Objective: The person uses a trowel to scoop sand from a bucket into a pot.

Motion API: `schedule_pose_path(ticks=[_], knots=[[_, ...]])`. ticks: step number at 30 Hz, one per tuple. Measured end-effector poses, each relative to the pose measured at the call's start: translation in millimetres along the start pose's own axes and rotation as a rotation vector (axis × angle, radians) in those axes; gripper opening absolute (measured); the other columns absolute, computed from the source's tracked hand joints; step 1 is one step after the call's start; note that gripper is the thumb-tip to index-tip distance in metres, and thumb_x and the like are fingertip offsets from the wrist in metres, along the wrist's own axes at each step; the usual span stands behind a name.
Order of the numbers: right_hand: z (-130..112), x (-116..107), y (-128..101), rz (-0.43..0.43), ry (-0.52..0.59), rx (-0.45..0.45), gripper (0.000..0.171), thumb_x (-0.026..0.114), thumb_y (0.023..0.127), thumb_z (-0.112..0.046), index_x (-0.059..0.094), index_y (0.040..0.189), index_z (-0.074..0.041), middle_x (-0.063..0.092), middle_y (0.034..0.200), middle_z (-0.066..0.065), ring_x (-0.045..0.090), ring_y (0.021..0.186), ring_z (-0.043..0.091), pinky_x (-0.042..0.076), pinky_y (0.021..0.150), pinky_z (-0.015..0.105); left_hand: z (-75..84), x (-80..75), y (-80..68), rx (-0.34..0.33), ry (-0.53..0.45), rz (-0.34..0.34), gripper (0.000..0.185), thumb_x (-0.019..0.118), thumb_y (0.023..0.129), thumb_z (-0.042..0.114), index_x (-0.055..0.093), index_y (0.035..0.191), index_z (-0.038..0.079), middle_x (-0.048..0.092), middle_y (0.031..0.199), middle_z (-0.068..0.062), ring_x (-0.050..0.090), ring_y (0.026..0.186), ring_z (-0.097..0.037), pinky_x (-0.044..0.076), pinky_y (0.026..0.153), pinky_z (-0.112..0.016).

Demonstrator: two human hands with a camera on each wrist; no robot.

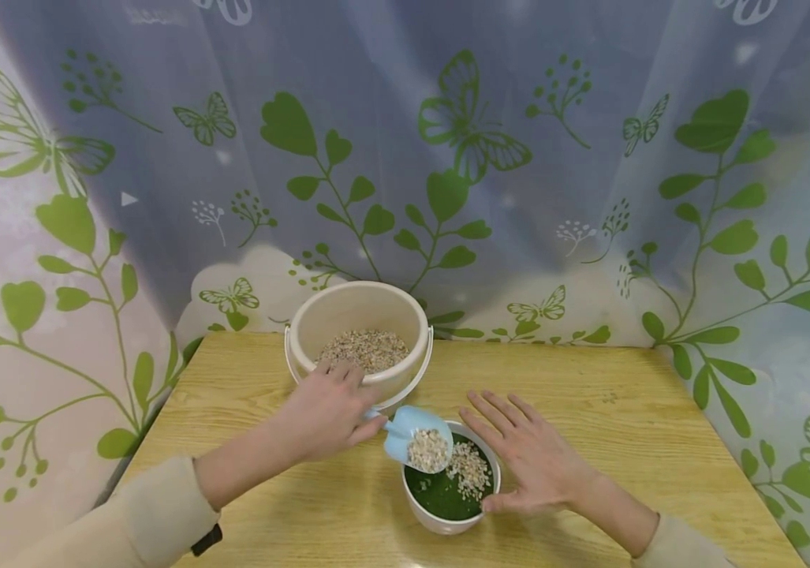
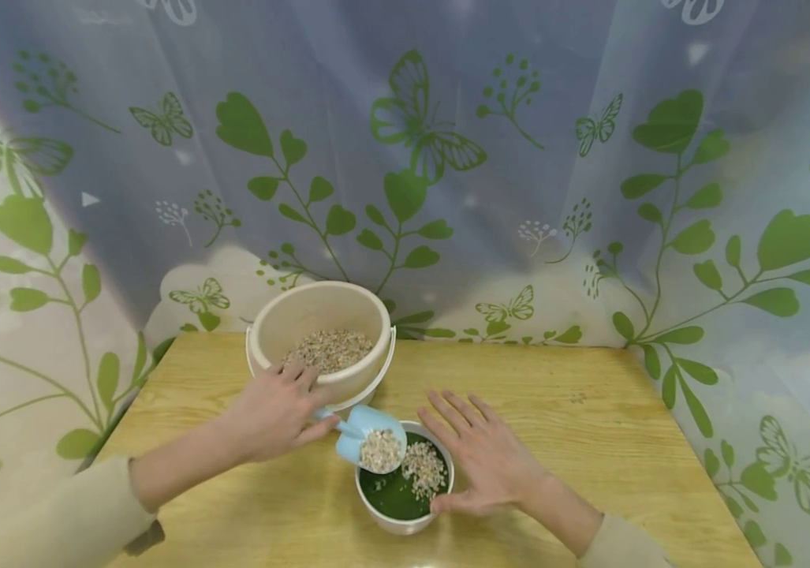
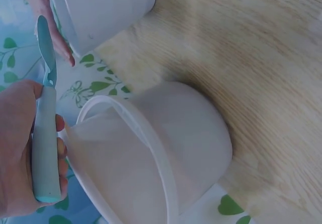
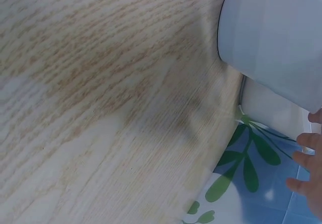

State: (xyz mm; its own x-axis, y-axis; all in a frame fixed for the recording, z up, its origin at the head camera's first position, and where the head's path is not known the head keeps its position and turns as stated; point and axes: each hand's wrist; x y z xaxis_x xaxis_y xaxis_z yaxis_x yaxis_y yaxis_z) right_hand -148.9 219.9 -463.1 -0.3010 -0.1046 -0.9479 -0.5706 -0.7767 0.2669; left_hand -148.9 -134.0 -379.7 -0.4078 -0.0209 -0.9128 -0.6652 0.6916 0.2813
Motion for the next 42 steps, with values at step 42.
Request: schedule_pose_path(ticks=[42], knots=[[2.5,-3.1,1.8,-0.028,0.033,-0.029,0.126,0.006,0.081,-0.100,0.036,0.164,-0.010,0.041,0.168,0.018,0.046,0.151,0.043,0.046,0.115,0.063,21.8,2.9,19.1,0.181,0.235,0.066,0.044,0.050,0.102,0.066,0.069,0.095,0.028,0.067,0.095,0.002,0.062,0.094,-0.021,0.054,0.080,-0.036]])
Point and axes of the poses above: each hand's wrist, its own y-axis towards the middle knuckle, its own x-axis out of the palm, z = x × y
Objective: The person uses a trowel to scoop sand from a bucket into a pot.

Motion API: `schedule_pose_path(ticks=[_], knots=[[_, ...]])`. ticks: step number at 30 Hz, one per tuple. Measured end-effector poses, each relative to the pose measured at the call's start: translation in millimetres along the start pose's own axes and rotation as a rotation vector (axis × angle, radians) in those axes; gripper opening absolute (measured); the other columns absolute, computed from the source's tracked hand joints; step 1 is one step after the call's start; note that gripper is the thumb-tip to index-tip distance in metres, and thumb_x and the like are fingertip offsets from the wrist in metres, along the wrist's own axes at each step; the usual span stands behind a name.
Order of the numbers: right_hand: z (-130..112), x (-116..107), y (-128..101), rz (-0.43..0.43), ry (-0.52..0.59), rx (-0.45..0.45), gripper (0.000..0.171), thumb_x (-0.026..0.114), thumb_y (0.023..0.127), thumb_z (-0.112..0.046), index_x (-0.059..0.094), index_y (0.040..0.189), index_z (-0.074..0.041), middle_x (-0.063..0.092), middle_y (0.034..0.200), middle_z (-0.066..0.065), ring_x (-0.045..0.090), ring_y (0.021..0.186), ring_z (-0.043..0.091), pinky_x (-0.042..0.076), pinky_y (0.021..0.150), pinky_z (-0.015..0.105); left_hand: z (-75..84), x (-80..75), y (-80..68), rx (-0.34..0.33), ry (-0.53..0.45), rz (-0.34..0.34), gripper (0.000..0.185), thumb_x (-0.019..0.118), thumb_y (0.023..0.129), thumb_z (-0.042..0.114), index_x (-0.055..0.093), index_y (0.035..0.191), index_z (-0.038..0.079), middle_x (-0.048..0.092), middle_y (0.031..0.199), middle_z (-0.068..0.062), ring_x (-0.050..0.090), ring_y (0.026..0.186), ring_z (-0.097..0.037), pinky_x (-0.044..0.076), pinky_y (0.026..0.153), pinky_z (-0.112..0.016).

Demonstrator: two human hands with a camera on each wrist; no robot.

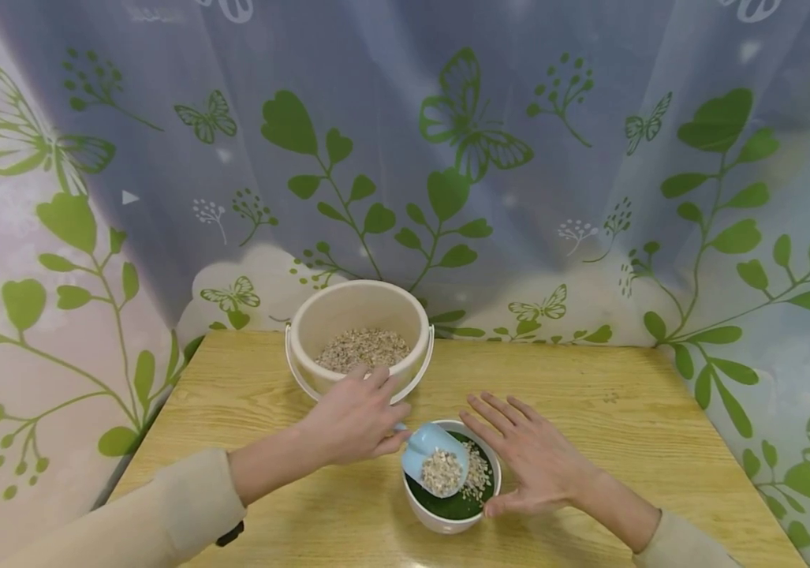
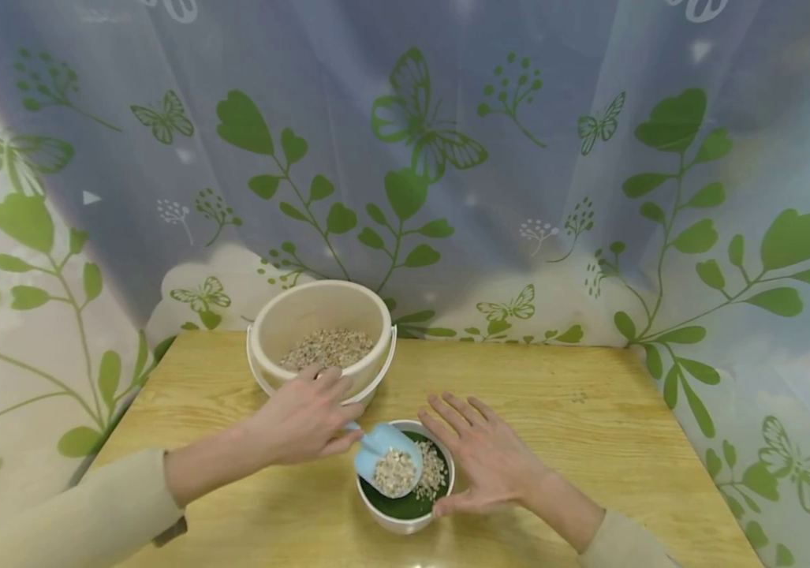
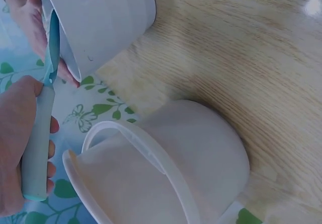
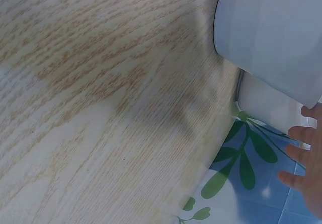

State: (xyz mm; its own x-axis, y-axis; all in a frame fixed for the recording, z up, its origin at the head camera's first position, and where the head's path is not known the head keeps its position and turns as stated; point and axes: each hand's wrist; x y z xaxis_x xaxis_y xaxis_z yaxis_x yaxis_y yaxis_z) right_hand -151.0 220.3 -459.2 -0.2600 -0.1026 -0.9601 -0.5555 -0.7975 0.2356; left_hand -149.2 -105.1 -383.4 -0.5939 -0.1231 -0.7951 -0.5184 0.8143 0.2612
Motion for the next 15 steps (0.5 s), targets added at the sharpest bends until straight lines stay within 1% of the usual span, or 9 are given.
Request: schedule_pose_path(ticks=[5,9,12,15], knots=[[-0.2,-0.9,0.2,-0.004,0.004,0.001,0.127,0.005,0.080,-0.100,0.038,0.163,-0.009,0.041,0.168,0.018,0.046,0.152,0.042,0.046,0.115,0.062,0.6,-1.6,3.8,0.023,0.026,0.030,0.042,0.051,0.102,0.065,0.067,0.091,0.027,0.067,0.090,0.002,0.061,0.091,-0.020,0.053,0.084,-0.036],[-0.3,-0.7,0.0,-0.005,0.005,0.000,0.126,0.006,0.081,-0.100,0.038,0.163,-0.009,0.041,0.168,0.018,0.047,0.151,0.042,0.046,0.116,0.062,1.3,-1.7,6.6,0.032,0.050,0.055,0.041,0.054,0.100,0.064,0.064,0.087,0.027,0.067,0.088,0.003,0.061,0.088,-0.019,0.052,0.083,-0.035],[0.0,-0.8,-0.3,-0.014,0.006,0.002,0.125,0.007,0.081,-0.100,0.034,0.165,-0.011,0.039,0.169,0.017,0.045,0.152,0.042,0.045,0.116,0.061,1.6,-1.8,7.1,0.038,0.060,0.061,0.041,0.054,0.100,0.064,0.063,0.085,0.027,0.066,0.087,0.003,0.059,0.086,-0.018,0.050,0.080,-0.034],[0.8,-0.2,-0.6,-0.015,0.007,0.000,0.124,0.009,0.082,-0.100,0.031,0.166,-0.012,0.038,0.170,0.017,0.044,0.153,0.041,0.045,0.117,0.061,1.1,-2.7,6.9,0.047,0.066,0.064,0.041,0.052,0.101,0.064,0.065,0.087,0.027,0.066,0.089,0.003,0.060,0.088,-0.018,0.051,0.082,-0.035]])
Point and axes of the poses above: each hand's wrist, its own y-axis towards the middle knuckle, its own x-axis out of the palm, z = x × y
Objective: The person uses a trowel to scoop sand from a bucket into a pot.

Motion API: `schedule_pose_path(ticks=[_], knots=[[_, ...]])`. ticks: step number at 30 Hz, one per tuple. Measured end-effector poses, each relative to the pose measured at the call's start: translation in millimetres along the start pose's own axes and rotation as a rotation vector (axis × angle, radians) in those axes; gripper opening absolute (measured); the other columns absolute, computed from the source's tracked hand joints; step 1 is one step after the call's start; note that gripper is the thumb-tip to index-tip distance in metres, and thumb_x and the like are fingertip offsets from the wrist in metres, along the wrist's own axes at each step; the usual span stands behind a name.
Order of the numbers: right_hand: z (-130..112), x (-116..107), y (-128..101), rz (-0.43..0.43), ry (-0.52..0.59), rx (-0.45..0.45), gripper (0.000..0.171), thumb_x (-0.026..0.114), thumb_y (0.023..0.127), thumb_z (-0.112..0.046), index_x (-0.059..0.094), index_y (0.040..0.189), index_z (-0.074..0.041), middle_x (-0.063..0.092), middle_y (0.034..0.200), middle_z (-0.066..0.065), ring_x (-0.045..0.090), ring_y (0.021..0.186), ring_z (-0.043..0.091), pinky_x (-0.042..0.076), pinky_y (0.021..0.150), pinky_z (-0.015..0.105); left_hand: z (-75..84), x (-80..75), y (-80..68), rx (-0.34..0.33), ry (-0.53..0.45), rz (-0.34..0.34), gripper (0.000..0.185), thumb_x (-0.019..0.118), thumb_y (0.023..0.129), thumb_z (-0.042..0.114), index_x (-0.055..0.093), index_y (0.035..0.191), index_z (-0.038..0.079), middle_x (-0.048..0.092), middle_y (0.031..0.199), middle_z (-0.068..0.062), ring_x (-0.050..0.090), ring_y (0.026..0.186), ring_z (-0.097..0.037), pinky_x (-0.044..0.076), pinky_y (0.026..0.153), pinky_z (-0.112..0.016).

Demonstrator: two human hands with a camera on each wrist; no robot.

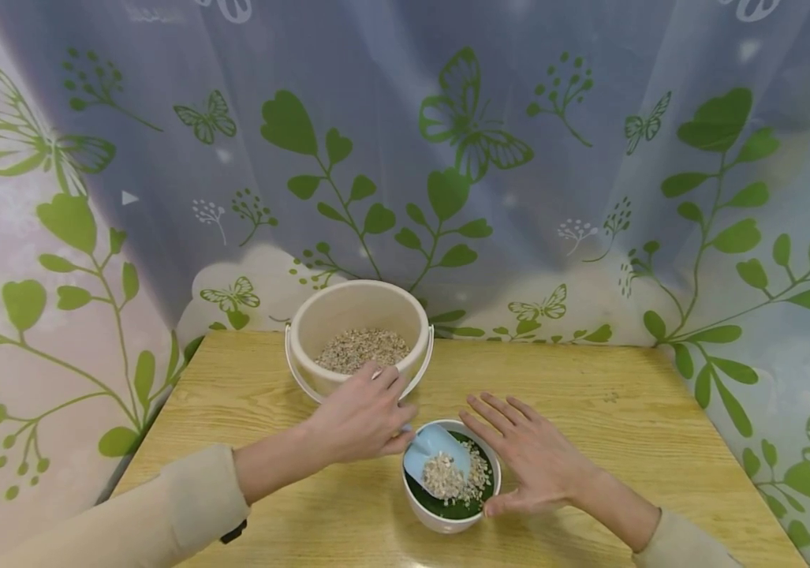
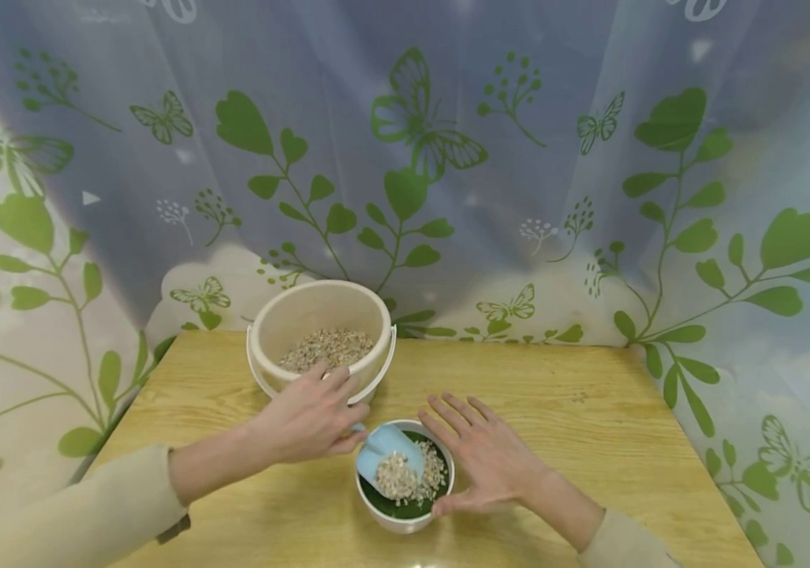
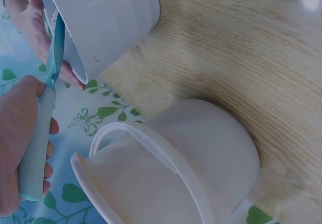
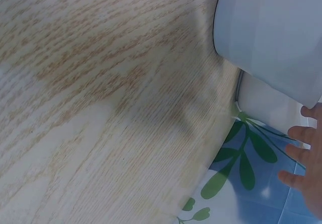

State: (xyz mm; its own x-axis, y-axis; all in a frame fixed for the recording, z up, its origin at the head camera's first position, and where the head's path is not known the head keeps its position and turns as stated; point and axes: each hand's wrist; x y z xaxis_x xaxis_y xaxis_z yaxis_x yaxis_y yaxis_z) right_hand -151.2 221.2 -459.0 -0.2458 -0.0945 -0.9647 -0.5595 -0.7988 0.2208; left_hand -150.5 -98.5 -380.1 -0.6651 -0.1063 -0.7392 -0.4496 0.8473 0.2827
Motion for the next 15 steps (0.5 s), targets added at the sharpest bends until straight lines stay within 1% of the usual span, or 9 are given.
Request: schedule_pose_path(ticks=[3,8,10,13,15], knots=[[0.7,0.7,-0.1,0.002,-0.004,-0.004,0.123,0.011,0.082,-0.100,0.030,0.166,-0.012,0.038,0.170,0.017,0.045,0.153,0.041,0.045,0.116,0.061,-1.4,-1.1,-1.4,-0.001,0.003,0.000,0.040,0.053,0.101,0.064,0.067,0.089,0.028,0.065,0.092,0.003,0.061,0.089,-0.019,0.052,0.082,-0.035],[1.1,1.3,0.1,-0.004,-0.008,-0.004,0.124,0.019,0.082,-0.101,0.032,0.166,-0.011,0.038,0.170,0.018,0.046,0.152,0.042,0.045,0.117,0.061,-6.1,-1.6,-4.1,-0.018,0.005,-0.004,0.039,0.057,0.099,0.064,0.067,0.086,0.028,0.062,0.088,0.003,0.057,0.084,-0.018,0.046,0.073,-0.032],[1.0,1.4,-0.1,-0.007,-0.006,-0.002,0.124,0.019,0.082,-0.101,0.032,0.165,-0.011,0.038,0.170,0.018,0.045,0.152,0.042,0.045,0.117,0.061,-8.0,-1.8,-5.0,-0.020,0.008,-0.012,0.040,0.057,0.099,0.064,0.067,0.086,0.028,0.063,0.089,0.003,0.058,0.087,-0.018,0.047,0.073,-0.031],[0.7,0.6,-0.2,-0.007,0.002,-0.001,0.124,0.019,0.082,-0.101,0.034,0.164,-0.010,0.038,0.170,0.018,0.045,0.153,0.042,0.044,0.117,0.062,-10.5,-2.2,-6.4,-0.020,0.014,-0.023,0.040,0.055,0.100,0.064,0.069,0.088,0.027,0.066,0.091,0.001,0.062,0.091,-0.019,0.051,0.078,-0.033],[0.4,-0.3,0.1,-0.009,0.005,-0.001,0.123,0.020,0.083,-0.101,0.034,0.164,-0.010,0.038,0.170,0.018,0.044,0.153,0.041,0.044,0.117,0.062,-12.0,-2.0,-7.8,-0.021,0.019,-0.031,0.041,0.055,0.100,0.063,0.069,0.089,0.027,0.066,0.091,0.001,0.062,0.091,-0.019,0.052,0.079,-0.033]])
Point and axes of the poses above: each hand's wrist, its own y-axis towards the middle knuckle, its own x-axis out of the palm, z = x × y
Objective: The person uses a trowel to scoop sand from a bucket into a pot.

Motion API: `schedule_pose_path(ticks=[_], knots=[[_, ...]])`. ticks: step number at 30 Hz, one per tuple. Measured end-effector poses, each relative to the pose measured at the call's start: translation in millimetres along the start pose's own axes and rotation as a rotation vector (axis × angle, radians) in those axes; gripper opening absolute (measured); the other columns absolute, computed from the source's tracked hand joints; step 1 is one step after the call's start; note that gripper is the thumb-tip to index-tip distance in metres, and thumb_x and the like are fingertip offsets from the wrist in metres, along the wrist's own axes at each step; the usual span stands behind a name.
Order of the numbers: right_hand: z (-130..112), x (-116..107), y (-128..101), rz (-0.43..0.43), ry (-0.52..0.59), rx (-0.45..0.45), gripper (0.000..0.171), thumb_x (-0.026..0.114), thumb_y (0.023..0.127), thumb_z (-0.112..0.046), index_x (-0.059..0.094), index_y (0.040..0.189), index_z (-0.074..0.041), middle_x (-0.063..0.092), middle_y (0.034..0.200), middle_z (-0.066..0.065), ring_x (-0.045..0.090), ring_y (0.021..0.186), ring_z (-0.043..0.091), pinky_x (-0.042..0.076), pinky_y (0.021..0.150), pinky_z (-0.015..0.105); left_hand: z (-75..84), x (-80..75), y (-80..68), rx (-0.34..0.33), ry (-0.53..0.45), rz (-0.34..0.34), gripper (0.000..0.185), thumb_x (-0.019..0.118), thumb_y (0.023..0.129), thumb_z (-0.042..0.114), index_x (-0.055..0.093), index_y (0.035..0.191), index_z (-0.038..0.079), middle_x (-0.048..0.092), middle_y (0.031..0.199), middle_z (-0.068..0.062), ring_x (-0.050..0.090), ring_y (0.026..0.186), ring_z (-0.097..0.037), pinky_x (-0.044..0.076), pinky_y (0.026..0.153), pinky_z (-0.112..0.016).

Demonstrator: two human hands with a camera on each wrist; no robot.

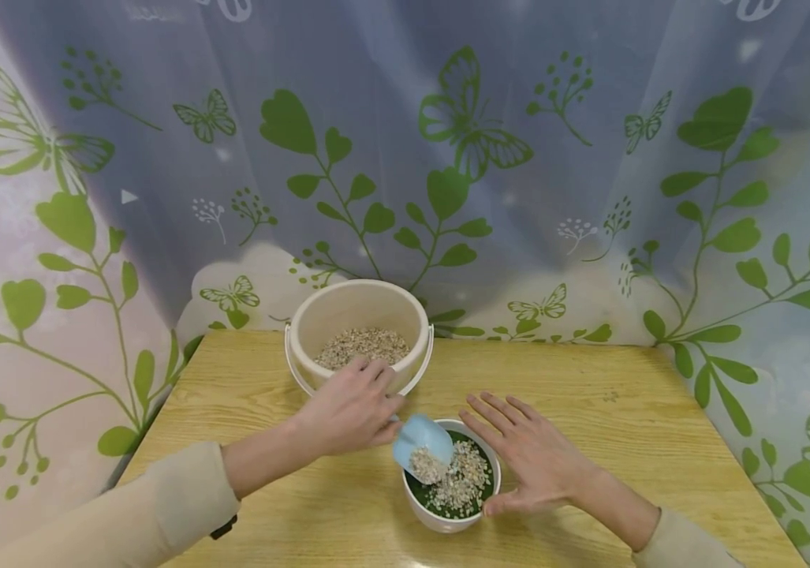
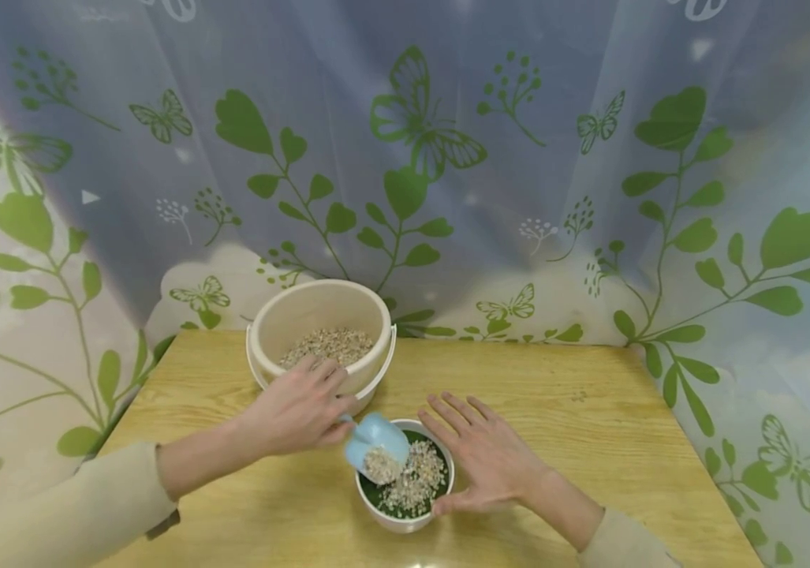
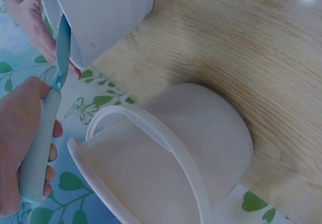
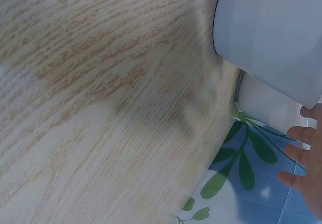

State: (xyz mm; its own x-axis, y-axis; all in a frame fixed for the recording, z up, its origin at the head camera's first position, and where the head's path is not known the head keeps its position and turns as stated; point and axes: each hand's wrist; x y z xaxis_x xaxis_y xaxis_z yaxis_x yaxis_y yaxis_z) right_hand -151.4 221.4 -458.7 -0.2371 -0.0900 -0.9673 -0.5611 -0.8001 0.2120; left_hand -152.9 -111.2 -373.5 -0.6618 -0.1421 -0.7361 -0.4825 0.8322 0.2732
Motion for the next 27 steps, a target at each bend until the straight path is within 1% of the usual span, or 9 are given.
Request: schedule_pose_path(ticks=[3,5,10,14,17,20,22,24,27], knots=[[0.2,-0.5,0.2,0.004,0.001,-0.003,0.123,0.023,0.083,-0.101,0.037,0.163,-0.009,0.039,0.169,0.018,0.045,0.153,0.041,0.045,0.116,0.062,-2.8,0.5,-0.4,-0.005,0.006,-0.002,0.041,0.055,0.100,0.062,0.068,0.086,0.026,0.064,0.087,0.001,0.058,0.085,-0.018,0.050,0.076,-0.032],[0.1,-1.2,0.3,0.002,-0.001,-0.003,0.123,0.023,0.083,-0.101,0.036,0.163,-0.009,0.039,0.169,0.017,0.045,0.153,0.041,0.045,0.116,0.061,-4.7,0.5,-0.2,-0.012,0.014,-0.001,0.041,0.055,0.100,0.061,0.066,0.082,0.025,0.061,0.083,0.002,0.055,0.081,-0.017,0.048,0.073,-0.030],[0.3,-1.7,0.2,-0.004,-0.002,-0.003,0.122,0.024,0.083,-0.100,0.035,0.164,-0.010,0.038,0.170,0.017,0.045,0.153,0.041,0.045,0.116,0.062,-9.0,0.4,1.4,-0.025,0.055,0.013,0.043,0.057,0.098,0.061,0.062,0.078,0.023,0.059,0.080,0.002,0.053,0.078,-0.016,0.046,0.071,-0.029],[0.6,-0.8,0.1,-0.012,-0.003,-0.001,0.122,0.034,0.082,-0.100,0.036,0.164,-0.010,0.038,0.170,0.017,0.045,0.153,0.042,0.045,0.117,0.061,-11.3,-1.0,1.7,-0.023,0.078,0.021,0.044,0.056,0.099,0.063,0.066,0.083,0.023,0.061,0.082,0.002,0.054,0.078,-0.016,0.047,0.072,-0.029],[0.0,-1.0,0.1,-0.017,-0.003,0.000,0.121,0.040,0.081,-0.099,0.036,0.164,-0.010,0.038,0.170,0.017,0.045,0.153,0.042,0.045,0.117,0.061,-12.8,-2.1,1.6,-0.022,0.081,0.023,0.043,0.057,0.098,0.064,0.071,0.091,0.024,0.066,0.087,0.001,0.058,0.083,-0.017,0.049,0.075,-0.030],[-0.1,-1.0,0.1,-0.012,-0.003,0.001,0.121,0.040,0.081,-0.099,0.036,0.164,-0.010,0.038,0.170,0.018,0.045,0.152,0.042,0.045,0.117,0.061,-14.4,-3.9,1.0,-0.023,0.085,0.021,0.044,0.057,0.097,0.065,0.074,0.099,0.025,0.068,0.092,0.000,0.059,0.086,-0.018,0.049,0.077,-0.031],[0.0,-0.9,0.0,-0.005,-0.007,0.000,0.122,0.039,0.081,-0.099,0.036,0.163,-0.010,0.039,0.169,0.018,0.046,0.152,0.042,0.045,0.117,0.062,-15.6,-5.2,0.6,-0.019,0.099,0.021,0.045,0.056,0.098,0.067,0.074,0.100,0.026,0.066,0.092,0.001,0.058,0.086,-0.018,0.048,0.077,-0.031],[0.1,-0.6,0.1,0.000,-0.011,-0.001,0.122,0.040,0.080,-0.099,0.037,0.163,-0.010,0.039,0.169,0.018,0.046,0.151,0.042,0.045,0.117,0.062,-16.8,-5.7,0.5,-0.014,0.111,0.029,0.046,0.056,0.097,0.068,0.073,0.097,0.025,0.065,0.090,0.001,0.056,0.085,-0.017,0.047,0.076,-0.031],[-0.2,-0.7,0.4,0.000,-0.020,-0.001,0.122,0.044,0.079,-0.098,0.038,0.163,-0.010,0.039,0.169,0.018,0.046,0.151,0.042,0.045,0.117,0.062,-18.7,-6.6,0.5,-0.002,0.141,0.048,0.047,0.056,0.097,0.068,0.069,0.088,0.024,0.063,0.087,0.002,0.053,0.082,-0.017,0.044,0.073,-0.030]])
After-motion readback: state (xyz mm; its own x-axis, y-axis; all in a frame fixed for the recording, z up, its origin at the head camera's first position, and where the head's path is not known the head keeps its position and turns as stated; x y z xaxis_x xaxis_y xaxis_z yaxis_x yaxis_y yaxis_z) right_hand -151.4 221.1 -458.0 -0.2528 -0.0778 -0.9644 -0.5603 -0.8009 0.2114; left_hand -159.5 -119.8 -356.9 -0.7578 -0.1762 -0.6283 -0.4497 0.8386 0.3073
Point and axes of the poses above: each hand's wrist, its own y-axis towards the middle knuckle, its own x-axis out of the palm, z = x × y
